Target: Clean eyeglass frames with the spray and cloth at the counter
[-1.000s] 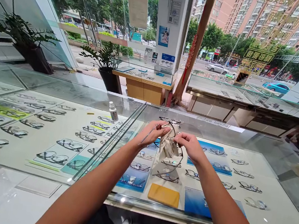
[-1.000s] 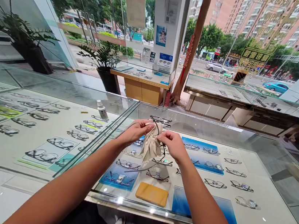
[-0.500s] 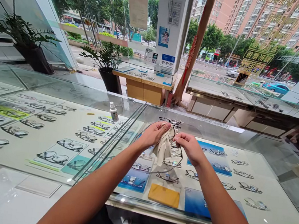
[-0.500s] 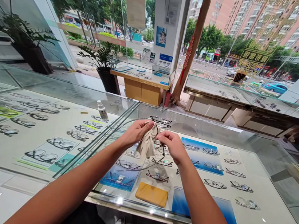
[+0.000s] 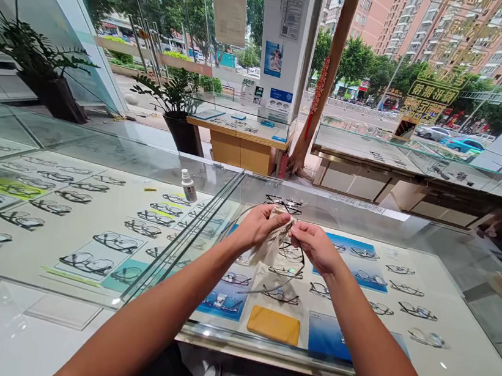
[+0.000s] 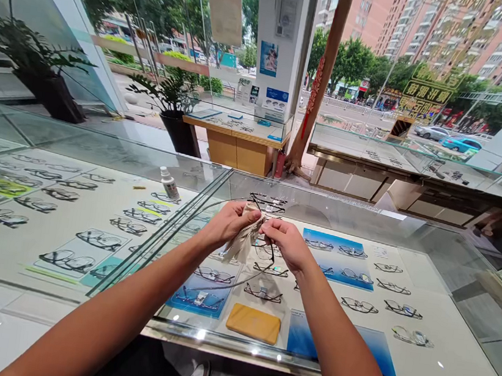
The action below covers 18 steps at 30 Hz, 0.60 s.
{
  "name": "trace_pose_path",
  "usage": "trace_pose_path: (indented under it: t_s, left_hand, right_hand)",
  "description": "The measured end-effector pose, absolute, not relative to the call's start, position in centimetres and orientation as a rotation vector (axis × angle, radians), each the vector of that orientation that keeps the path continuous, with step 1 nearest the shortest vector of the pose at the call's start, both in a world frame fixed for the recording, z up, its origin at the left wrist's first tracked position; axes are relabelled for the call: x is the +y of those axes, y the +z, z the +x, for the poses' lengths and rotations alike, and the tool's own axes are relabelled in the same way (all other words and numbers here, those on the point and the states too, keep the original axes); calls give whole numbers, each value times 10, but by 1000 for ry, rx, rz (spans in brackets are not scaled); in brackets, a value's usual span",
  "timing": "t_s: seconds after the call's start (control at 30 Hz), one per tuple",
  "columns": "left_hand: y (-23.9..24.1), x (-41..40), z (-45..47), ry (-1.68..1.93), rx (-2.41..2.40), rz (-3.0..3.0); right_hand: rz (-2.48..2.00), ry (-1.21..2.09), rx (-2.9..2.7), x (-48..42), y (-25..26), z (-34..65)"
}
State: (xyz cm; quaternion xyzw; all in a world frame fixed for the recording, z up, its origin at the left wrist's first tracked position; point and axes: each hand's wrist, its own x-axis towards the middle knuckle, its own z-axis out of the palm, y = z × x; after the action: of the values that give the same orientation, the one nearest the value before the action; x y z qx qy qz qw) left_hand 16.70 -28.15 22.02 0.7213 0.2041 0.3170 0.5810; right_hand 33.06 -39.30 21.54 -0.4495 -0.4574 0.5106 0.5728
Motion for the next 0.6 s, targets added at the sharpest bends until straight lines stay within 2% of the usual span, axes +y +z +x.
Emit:
trace_pose_path:
  t_s: [0.17, 0.4, 0.6]
  left_hand:
    - [221, -279, 168, 909, 527, 1655]
    - [222, -279, 167, 637, 348, 1515]
    - [216, -280, 170, 770, 454, 1689]
  right_hand:
    - [-1055, 1182, -1039, -391, 214, 332]
    - [-1053, 1209, -1011, -391, 215, 334]
    - [-1044, 1210, -1083, -394, 216, 330]
